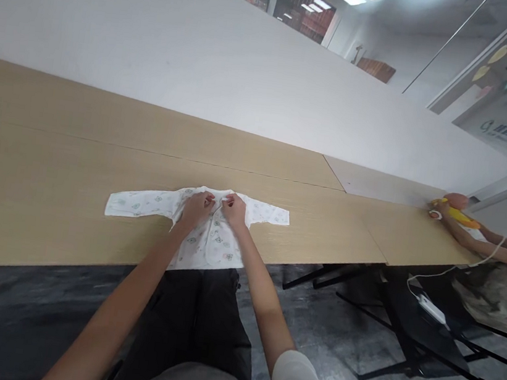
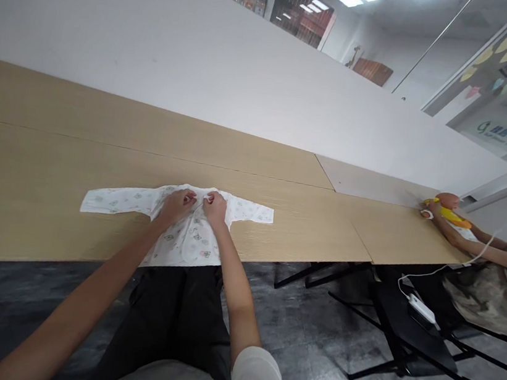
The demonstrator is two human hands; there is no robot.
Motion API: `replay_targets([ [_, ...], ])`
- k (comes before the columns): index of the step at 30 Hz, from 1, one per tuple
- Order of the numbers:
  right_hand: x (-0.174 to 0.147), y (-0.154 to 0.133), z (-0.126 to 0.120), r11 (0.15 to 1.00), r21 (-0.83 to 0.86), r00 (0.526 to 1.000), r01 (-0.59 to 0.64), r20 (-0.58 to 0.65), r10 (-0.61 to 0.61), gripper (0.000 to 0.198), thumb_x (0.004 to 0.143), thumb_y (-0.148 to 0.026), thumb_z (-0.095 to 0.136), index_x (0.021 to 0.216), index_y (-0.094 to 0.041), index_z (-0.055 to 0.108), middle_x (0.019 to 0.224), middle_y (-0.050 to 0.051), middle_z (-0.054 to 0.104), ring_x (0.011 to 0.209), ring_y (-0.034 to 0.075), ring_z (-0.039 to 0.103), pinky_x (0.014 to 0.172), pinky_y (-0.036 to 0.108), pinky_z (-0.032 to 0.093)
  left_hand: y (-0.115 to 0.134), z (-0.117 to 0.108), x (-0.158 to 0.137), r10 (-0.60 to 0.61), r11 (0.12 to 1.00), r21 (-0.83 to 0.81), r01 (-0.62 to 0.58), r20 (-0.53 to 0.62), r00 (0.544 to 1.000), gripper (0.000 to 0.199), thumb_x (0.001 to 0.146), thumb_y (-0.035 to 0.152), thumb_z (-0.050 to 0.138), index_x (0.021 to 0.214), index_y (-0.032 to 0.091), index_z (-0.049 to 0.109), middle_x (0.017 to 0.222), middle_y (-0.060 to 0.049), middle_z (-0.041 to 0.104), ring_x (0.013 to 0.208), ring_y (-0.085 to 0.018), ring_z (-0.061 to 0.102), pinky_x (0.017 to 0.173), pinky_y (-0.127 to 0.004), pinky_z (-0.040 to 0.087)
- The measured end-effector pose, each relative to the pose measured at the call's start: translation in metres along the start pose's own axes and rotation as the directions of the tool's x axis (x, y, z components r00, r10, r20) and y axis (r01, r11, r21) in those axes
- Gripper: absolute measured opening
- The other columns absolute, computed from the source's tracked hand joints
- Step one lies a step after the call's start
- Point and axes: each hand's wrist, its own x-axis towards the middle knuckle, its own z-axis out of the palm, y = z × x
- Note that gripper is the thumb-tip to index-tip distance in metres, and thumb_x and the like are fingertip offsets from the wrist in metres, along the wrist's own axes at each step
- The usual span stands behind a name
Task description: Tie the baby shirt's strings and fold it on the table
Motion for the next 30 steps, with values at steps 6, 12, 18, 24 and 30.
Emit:
replay_targets([
  [6, -0.029, -0.009, -0.014, 0.973, -0.22, 0.972, 0.072, 0.236, -0.019, 0.014, 0.083, -0.016, 0.062, 0.079, -0.018, 0.075, 0.081, 0.004, 0.074, 0.08, 0.018, 0.066, 0.075, 0.024, 0.046, 0.009, -0.02, -0.031, 0.039, 0.964, 0.256, -0.072, 0.132, 0.99, 0.03, 0.086, 0.038, 0.048, 0.089, 0.02, 0.073, 0.099, -0.01, 0.071, 0.101, -0.029, 0.061, 0.095, -0.043, 0.042],
  [12, -0.044, -0.012, -0.013, 0.936, -0.297, 0.958, 0.191, 0.264, -0.112, 0.026, 0.088, -0.017, 0.059, 0.108, -0.022, 0.076, 0.097, 0.007, 0.071, 0.092, 0.02, 0.064, 0.08, 0.026, 0.045, 0.013, -0.019, -0.044, 0.016, 0.97, 0.237, -0.051, 0.149, 0.989, 0.033, 0.087, 0.035, 0.048, 0.102, 0.018, 0.072, 0.106, -0.013, 0.069, 0.107, -0.03, 0.06, 0.095, -0.042, 0.043],
  [18, -0.048, -0.005, -0.009, 0.939, -0.268, 0.963, 0.217, 0.218, -0.161, 0.019, 0.088, -0.016, 0.061, 0.102, -0.018, 0.075, 0.09, 0.007, 0.067, 0.092, 0.019, 0.061, 0.083, 0.026, 0.045, 0.014, -0.016, -0.045, -0.055, 0.979, 0.201, 0.025, 0.143, 0.988, 0.035, 0.086, 0.037, 0.051, 0.108, 0.02, 0.072, 0.109, -0.013, 0.07, 0.11, -0.032, 0.06, 0.097, -0.045, 0.042],
  [24, -0.045, 0.004, -0.005, 0.972, -0.137, 0.97, 0.192, 0.175, -0.167, 0.01, 0.084, -0.011, 0.066, 0.089, -0.018, 0.072, 0.086, 0.003, 0.066, 0.084, 0.015, 0.059, 0.079, 0.024, 0.045, 0.011, -0.014, -0.048, -0.051, 0.986, 0.162, 0.032, 0.117, 0.992, 0.035, 0.086, 0.04, 0.051, 0.105, 0.02, 0.073, 0.105, -0.011, 0.071, 0.11, -0.031, 0.059, 0.097, -0.046, 0.04],
  [30, -0.045, 0.006, -0.004, 0.974, -0.109, 0.97, 0.198, 0.167, -0.179, 0.01, 0.084, -0.01, 0.065, 0.084, -0.018, 0.071, 0.084, 0.003, 0.067, 0.086, 0.016, 0.061, 0.081, 0.025, 0.045, 0.013, -0.013, -0.051, -0.028, 0.989, 0.147, 0.017, 0.069, 0.997, 0.032, 0.087, 0.042, 0.051, 0.099, 0.022, 0.073, 0.104, -0.01, 0.069, 0.106, -0.03, 0.06, 0.095, -0.043, 0.04],
])
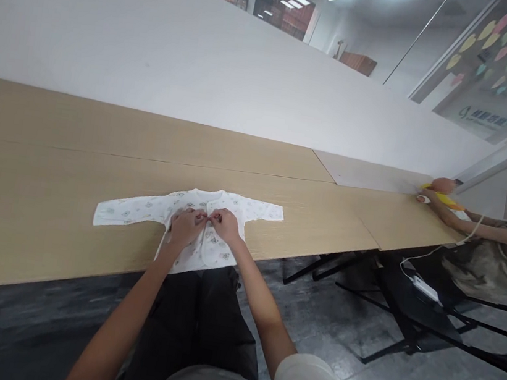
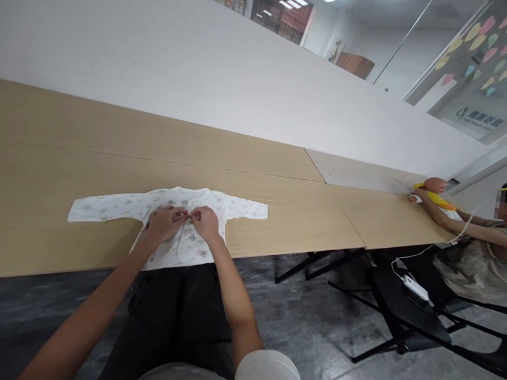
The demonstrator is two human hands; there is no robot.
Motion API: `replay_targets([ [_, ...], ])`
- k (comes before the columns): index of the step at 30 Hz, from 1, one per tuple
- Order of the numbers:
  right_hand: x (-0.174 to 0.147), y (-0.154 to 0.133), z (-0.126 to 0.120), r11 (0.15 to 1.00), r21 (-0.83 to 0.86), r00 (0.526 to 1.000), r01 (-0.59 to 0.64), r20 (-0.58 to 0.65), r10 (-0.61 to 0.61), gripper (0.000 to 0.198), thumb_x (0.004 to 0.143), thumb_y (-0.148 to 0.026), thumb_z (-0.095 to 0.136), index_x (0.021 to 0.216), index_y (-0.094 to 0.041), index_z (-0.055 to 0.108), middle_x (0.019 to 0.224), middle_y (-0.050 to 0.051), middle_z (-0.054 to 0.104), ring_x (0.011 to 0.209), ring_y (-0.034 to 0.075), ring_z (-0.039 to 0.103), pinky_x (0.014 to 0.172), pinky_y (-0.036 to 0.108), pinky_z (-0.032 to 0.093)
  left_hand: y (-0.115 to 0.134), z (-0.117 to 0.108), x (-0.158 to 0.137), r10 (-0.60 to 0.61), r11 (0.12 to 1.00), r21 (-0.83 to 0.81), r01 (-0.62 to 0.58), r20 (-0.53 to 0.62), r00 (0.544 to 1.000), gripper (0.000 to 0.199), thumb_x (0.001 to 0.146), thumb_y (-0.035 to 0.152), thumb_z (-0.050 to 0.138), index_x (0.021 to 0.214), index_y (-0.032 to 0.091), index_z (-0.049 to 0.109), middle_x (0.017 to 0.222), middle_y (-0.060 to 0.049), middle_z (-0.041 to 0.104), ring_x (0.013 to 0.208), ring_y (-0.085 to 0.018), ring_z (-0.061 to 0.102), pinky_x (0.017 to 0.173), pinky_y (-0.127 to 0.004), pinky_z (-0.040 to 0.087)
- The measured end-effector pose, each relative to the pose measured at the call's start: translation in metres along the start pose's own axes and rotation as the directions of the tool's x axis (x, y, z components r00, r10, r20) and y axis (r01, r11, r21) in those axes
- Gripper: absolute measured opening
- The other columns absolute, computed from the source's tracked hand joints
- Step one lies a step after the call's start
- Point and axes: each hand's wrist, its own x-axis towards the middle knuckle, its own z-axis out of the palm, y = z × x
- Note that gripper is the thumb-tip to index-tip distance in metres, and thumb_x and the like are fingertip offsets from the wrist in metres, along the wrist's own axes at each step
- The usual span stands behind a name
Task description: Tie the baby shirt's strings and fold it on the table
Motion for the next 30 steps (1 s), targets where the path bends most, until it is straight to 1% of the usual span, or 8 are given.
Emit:
replay_targets([
  [4, -0.0022, -0.0024, -0.0023, 1.0, 0.025, 1.0, 0.002, -0.01, -0.002, 0.009, 0.085, -0.011, 0.064, 0.084, -0.018, 0.07, 0.085, 0.003, 0.07, 0.089, 0.017, 0.063, 0.083, 0.026, 0.045, 0.0019, -0.0015, -0.0023, 0.0, 1.0, -0.009, 0.0, -0.009, 1.0, 0.03, 0.09, 0.04, 0.047, 0.101, 0.022, 0.07, 0.103, -0.009, 0.067, 0.105, -0.027, 0.059, 0.095, -0.042, 0.04],
  [10, -0.0037, -0.0047, -0.0026, 0.996, 0.067, 0.997, -0.065, -0.024, 0.067, 0.012, 0.085, -0.012, 0.061, 0.086, -0.018, 0.071, 0.086, 0.003, 0.073, 0.082, 0.016, 0.065, 0.078, 0.024, 0.047, 0.0032, -0.0022, -0.0042, 0.01, 1.0, -0.019, -0.01, -0.009, 1.0, 0.03, 0.092, 0.039, 0.044, 0.101, 0.022, 0.066, 0.105, -0.008, 0.067, 0.103, -0.025, 0.06, 0.095, -0.04, 0.04],
  [13, -0.0049, -0.0055, -0.0025, 0.992, 0.077, 0.994, -0.095, -0.044, 0.099, 0.013, 0.085, -0.014, 0.061, 0.089, -0.019, 0.072, 0.084, 0.002, 0.074, 0.078, 0.015, 0.066, 0.076, 0.022, 0.047, 0.0021, -0.003, -0.0041, 0.073, 0.995, -0.066, -0.073, 0.006, 0.997, 0.03, 0.092, 0.038, 0.042, 0.101, 0.022, 0.066, 0.105, -0.008, 0.069, 0.098, -0.023, 0.062, 0.094, -0.038, 0.042],
  [15, -0.0054, -0.0057, -0.0027, 0.993, 0.078, 0.994, -0.089, -0.056, 0.094, 0.014, 0.086, -0.014, 0.06, 0.088, -0.019, 0.073, 0.083, 0.001, 0.074, 0.076, 0.014, 0.066, 0.076, 0.022, 0.048, 0.0015, -0.0034, -0.0039, 0.13, 0.985, -0.12, -0.128, 0.005, 0.992, 0.031, 0.092, 0.035, 0.04, 0.103, 0.022, 0.066, 0.106, -0.007, 0.07, 0.097, -0.022, 0.063, 0.094, -0.036, 0.043],
  [17, -0.0055, -0.0055, -0.0029, 0.995, 0.079, 0.995, -0.066, -0.068, 0.071, 0.015, 0.085, -0.014, 0.059, 0.087, -0.019, 0.073, 0.083, 0.002, 0.074, 0.076, 0.014, 0.066, 0.077, 0.021, 0.048, 0.0014, -0.0038, -0.0035, 0.155, 0.974, -0.163, -0.155, -0.009, 0.988, 0.033, 0.092, 0.032, 0.038, 0.103, 0.021, 0.066, 0.108, -0.007, 0.071, 0.1, -0.022, 0.063, 0.095, -0.035, 0.044],
  [21, -0.0057, -0.0038, -0.0027, 0.995, 0.097, 0.995, -0.03, -0.089, 0.039, 0.016, 0.084, -0.014, 0.06, 0.088, -0.018, 0.075, 0.086, 0.003, 0.075, 0.077, 0.014, 0.067, 0.078, 0.021, 0.049, 0.0024, -0.0046, -0.0031, 0.126, 0.971, -0.201, -0.127, -0.021, 0.992, 0.035, 0.091, 0.03, 0.037, 0.103, 0.021, 0.069, 0.11, -0.008, 0.072, 0.104, -0.022, 0.064, 0.096, -0.034, 0.046],
  [24, -0.0069, -0.0037, -0.0021, 0.993, 0.121, 0.995, -0.018, -0.096, 0.029, 0.015, 0.084, -0.015, 0.061, 0.09, -0.018, 0.075, 0.084, 0.003, 0.075, 0.075, 0.014, 0.067, 0.076, 0.021, 0.05, 0.0031, -0.0051, -0.0036, 0.108, 0.972, -0.21, -0.108, -0.013, 0.994, 0.035, 0.091, 0.031, 0.039, 0.105, 0.02, 0.07, 0.112, -0.007, 0.073, 0.105, -0.022, 0.065, 0.096, -0.033, 0.047],
  [30, -0.0089, -0.0091, -0.0041, 0.989, 0.142, 0.994, -0.03, -0.103, 0.045, 0.014, 0.085, -0.025, 0.065, 0.09, -0.016, 0.075, 0.082, 0.004, 0.075, 0.075, 0.014, 0.068, 0.075, 0.021, 0.05, 0.0061, -0.0068, -0.0059, 0.084, 0.987, -0.139, -0.084, -0.006, 0.996, 0.032, 0.089, 0.027, 0.046, 0.108, 0.02, 0.07, 0.112, -0.008, 0.073, 0.1, -0.024, 0.066, 0.093, -0.035, 0.048],
])
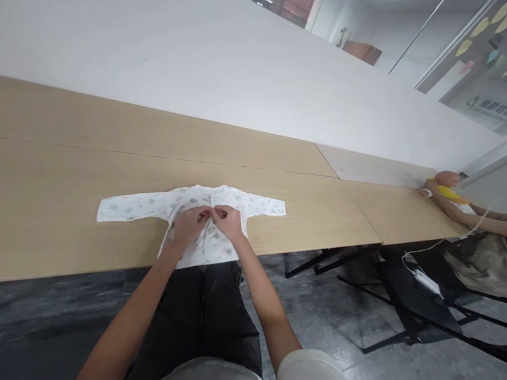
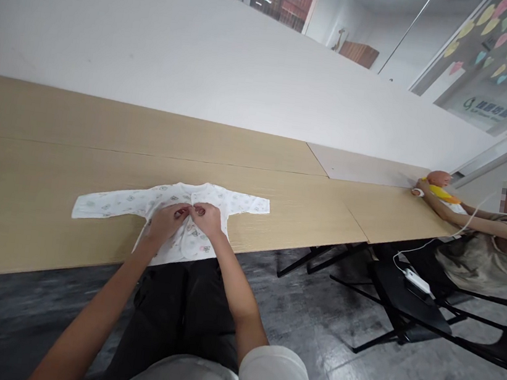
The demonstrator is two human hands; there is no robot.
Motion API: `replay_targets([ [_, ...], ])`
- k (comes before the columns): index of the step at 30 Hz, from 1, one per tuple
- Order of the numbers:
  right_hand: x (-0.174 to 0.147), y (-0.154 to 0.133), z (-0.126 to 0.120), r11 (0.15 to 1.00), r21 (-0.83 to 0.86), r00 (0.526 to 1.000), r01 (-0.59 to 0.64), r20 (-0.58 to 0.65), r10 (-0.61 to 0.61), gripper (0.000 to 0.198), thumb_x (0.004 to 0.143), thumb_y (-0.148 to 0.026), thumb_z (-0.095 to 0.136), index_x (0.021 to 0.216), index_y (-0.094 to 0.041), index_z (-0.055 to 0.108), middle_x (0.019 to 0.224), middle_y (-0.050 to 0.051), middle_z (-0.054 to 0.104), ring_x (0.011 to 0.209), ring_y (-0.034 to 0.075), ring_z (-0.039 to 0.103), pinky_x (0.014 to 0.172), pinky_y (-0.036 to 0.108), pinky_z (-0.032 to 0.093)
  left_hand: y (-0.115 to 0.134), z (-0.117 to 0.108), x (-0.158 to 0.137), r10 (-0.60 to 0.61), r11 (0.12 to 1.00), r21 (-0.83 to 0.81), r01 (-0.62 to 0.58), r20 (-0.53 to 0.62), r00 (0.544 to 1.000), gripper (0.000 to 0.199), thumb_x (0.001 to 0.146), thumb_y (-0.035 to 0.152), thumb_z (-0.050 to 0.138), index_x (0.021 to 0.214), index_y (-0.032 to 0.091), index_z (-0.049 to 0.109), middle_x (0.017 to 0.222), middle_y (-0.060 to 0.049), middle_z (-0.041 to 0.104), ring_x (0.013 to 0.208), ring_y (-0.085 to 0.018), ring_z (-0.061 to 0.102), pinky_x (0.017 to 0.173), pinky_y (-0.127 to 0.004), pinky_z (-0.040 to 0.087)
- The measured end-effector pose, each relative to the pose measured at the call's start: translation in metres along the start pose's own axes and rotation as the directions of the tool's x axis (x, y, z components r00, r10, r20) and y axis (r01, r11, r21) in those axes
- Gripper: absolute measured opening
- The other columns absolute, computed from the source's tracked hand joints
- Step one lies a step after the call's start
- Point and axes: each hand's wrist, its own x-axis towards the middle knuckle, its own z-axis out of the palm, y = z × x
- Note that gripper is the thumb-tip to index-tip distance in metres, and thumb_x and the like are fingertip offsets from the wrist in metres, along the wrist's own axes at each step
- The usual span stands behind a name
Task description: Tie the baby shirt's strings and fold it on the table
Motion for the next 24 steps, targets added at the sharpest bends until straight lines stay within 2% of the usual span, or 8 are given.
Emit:
replay_targets([
  [8, 0.003, 0.006, 0.002, 0.999, -0.031, 0.998, -0.022, 0.056, 0.024, 0.013, 0.084, -0.019, 0.06, 0.081, -0.018, 0.073, 0.079, 0.002, 0.074, 0.075, 0.014, 0.067, 0.074, 0.021, 0.048, 0.001, 0.0, 0.0, 0.015, 1.0, -0.012, -0.015, 0.01, 1.0, 0.029, 0.089, 0.031, 0.047, 0.103, 0.021, 0.069, 0.107, -0.008, 0.073, 0.102, -0.024, 0.065, 0.092, -0.036, 0.047],
  [14, 0.002, 0.005, 0.002, 0.996, -0.027, 0.996, -0.083, -0.015, 0.083, 0.019, 0.079, -0.015, 0.056, 0.094, -0.019, 0.067, 0.073, -0.002, 0.069, 0.07, 0.013, 0.064, 0.072, 0.022, 0.048, -0.005, 0.005, 0.001, -0.003, 1.0, 0.01, 0.003, 0.008, 1.0, 0.03, 0.089, 0.035, 0.045, 0.098, 0.021, 0.07, 0.102, -0.009, 0.073, 0.094, -0.024, 0.065, 0.087, -0.035, 0.048],
  [18, 0.003, 0.002, 0.0, 0.99, -0.064, 0.99, -0.127, -0.06, 0.124, 0.019, 0.078, -0.015, 0.054, 0.095, -0.021, 0.061, 0.075, -0.003, 0.067, 0.071, 0.014, 0.063, 0.073, 0.023, 0.047, -0.004, 0.004, 0.002, -0.015, 0.999, 0.047, 0.015, 0.005, 1.0, 0.031, 0.09, 0.038, 0.043, 0.092, 0.021, 0.069, 0.095, -0.008, 0.072, 0.093, -0.024, 0.064, 0.087, -0.034, 0.046],
  [24, 0.002, 0.001, -0.007, 0.98, -0.138, 0.986, -0.143, -0.104, 0.129, 0.016, 0.081, -0.017, 0.054, 0.096, -0.02, 0.058, 0.079, -0.001, 0.065, 0.075, 0.015, 0.061, 0.074, 0.024, 0.044, 0.007, -0.002, 0.001, -0.051, 0.99, 0.124, 0.061, -0.08, 0.995, 0.034, 0.091, 0.034, 0.042, 0.106, 0.016, 0.067, 0.099, -0.012, 0.072, 0.101, -0.027, 0.062, 0.094, -0.038, 0.042],
])
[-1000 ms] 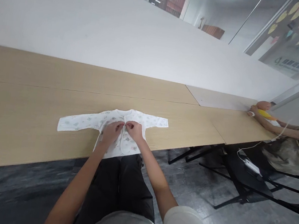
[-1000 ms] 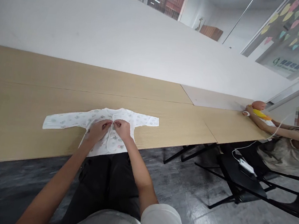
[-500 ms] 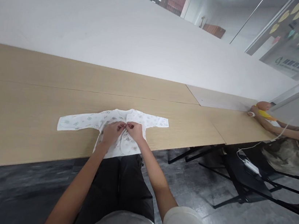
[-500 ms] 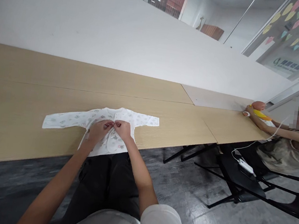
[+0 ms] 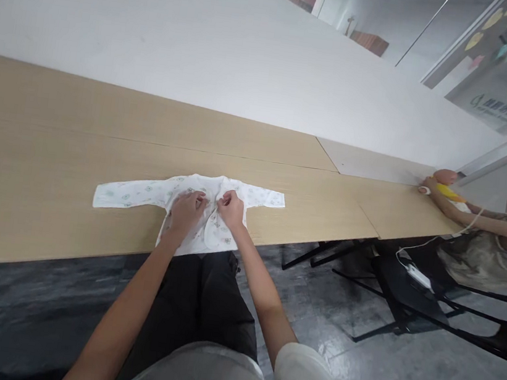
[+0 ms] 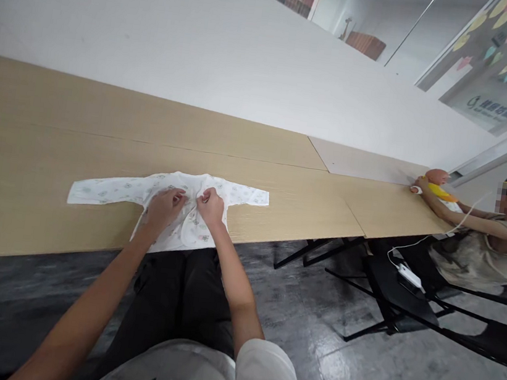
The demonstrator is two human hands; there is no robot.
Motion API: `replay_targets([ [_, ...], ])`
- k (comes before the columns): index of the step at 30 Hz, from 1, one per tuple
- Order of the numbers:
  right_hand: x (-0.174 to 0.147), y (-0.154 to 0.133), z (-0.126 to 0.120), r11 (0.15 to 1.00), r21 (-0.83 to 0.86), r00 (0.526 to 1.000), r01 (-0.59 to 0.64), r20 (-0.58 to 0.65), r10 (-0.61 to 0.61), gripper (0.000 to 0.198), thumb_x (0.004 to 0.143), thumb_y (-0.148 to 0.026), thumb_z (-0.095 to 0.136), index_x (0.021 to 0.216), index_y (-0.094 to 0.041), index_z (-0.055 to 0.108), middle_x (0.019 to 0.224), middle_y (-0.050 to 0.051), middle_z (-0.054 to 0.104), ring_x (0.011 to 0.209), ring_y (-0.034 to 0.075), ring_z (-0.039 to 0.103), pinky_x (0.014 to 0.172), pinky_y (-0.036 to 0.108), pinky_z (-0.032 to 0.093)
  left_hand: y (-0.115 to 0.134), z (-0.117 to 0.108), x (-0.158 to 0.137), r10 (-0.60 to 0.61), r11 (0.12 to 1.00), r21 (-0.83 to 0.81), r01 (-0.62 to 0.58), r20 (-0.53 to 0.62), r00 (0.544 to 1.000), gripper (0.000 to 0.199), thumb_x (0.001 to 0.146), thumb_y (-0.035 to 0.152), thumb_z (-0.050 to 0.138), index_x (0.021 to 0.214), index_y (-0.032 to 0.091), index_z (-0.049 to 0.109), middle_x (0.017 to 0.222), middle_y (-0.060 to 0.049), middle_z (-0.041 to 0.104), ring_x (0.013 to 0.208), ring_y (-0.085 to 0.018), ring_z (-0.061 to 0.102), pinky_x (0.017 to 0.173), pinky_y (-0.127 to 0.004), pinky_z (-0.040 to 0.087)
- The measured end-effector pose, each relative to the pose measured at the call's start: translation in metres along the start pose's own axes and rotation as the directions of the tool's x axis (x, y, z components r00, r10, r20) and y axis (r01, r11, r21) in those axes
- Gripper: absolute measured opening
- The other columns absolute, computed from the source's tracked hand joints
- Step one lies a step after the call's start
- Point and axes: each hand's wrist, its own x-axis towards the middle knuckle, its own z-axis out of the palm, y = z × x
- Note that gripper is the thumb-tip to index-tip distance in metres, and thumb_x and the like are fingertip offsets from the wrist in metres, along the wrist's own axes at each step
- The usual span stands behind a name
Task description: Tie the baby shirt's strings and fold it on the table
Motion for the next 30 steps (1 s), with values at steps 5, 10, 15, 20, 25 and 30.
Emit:
replay_targets([
  [5, -0.021, -0.003, -0.014, 0.992, -0.01, 0.986, 0.123, 0.116, -0.121, 0.01, 0.086, -0.02, 0.057, 0.086, -0.018, 0.066, 0.082, 0.002, 0.068, 0.077, 0.015, 0.061, 0.075, 0.023, 0.044, 0.005, -0.012, -0.019, 0.051, 0.993, 0.102, -0.06, 0.085, 0.995, 0.034, 0.092, 0.038, 0.041, 0.087, 0.02, 0.069, 0.094, -0.01, 0.072, 0.099, -0.027, 0.062, 0.095, -0.039, 0.04],
  [10, -0.044, -0.007, -0.018, 0.963, -0.095, 0.924, 0.254, 0.319, -0.212, 0.016, 0.085, -0.012, 0.059, 0.085, -0.019, 0.073, 0.082, 0.003, 0.067, 0.083, 0.017, 0.061, 0.077, 0.024, 0.044, 0.002, -0.013, -0.033, 0.081, 0.988, 0.109, -0.11, 0.242, 0.967, 0.024, 0.087, 0.033, 0.049, 0.089, 0.021, 0.07, 0.096, -0.009, 0.072, 0.097, -0.028, 0.063, 0.088, -0.038, 0.043],
  [15, -0.047, -0.01, -0.015, 0.956, -0.151, 0.933, 0.25, 0.301, -0.197, 0.017, 0.085, -0.011, 0.059, 0.093, -0.015, 0.075, 0.086, 0.007, 0.067, 0.086, 0.018, 0.061, 0.079, 0.025, 0.044, -0.003, -0.006, -0.032, 0.093, 0.994, 0.032, -0.105, 0.259, 0.961, 0.025, 0.086, 0.033, 0.049, 0.093, 0.02, 0.07, 0.099, -0.009, 0.072, 0.099, -0.026, 0.063, 0.091, -0.038, 0.042],
  [20, -0.046, -0.009, -0.015, 0.969, -0.139, 0.948, 0.202, 0.275, -0.158, 0.011, 0.083, -0.013, 0.063, 0.084, -0.015, 0.073, 0.084, 0.006, 0.067, 0.083, 0.017, 0.061, 0.077, 0.025, 0.043, -0.007, -0.004, -0.03, 0.059, 0.998, -0.018, -0.056, 0.264, 0.963, 0.03, 0.087, 0.036, 0.047, 0.095, 0.018, 0.07, 0.099, -0.01, 0.073, 0.1, -0.027, 0.064, 0.093, -0.041, 0.043],
  [25, -0.044, -0.014, -0.016, 0.987, -0.116, 0.958, 0.114, 0.276, -0.078, 0.013, 0.082, -0.014, 0.061, 0.079, -0.016, 0.073, 0.085, 0.007, 0.072, 0.081, 0.018, 0.064, 0.076, 0.025, 0.044, -0.009, -0.004, -0.032, 0.079, 0.997, -0.034, -0.073, 0.248, 0.966, 0.032, 0.089, 0.037, 0.044, 0.095, 0.017, 0.068, 0.099, -0.011, 0.072, 0.097, -0.027, 0.064, 0.093, -0.043, 0.043],
  [30, -0.046, -0.02, -0.018, 0.994, -0.108, 0.959, 0.023, 0.282, 0.009, 0.016, 0.084, -0.017, 0.061, 0.08, -0.019, 0.076, 0.084, 0.004, 0.075, 0.081, 0.017, 0.066, 0.074, 0.023, 0.043, -0.009, -0.004, -0.038, 0.145, 0.987, -0.085, -0.133, 0.165, 0.975, 0.028, 0.088, 0.035, 0.044, 0.095, 0.019, 0.066, 0.092, -0.01, 0.072, 0.094, -0.026, 0.065, 0.091, -0.041, 0.045],
])
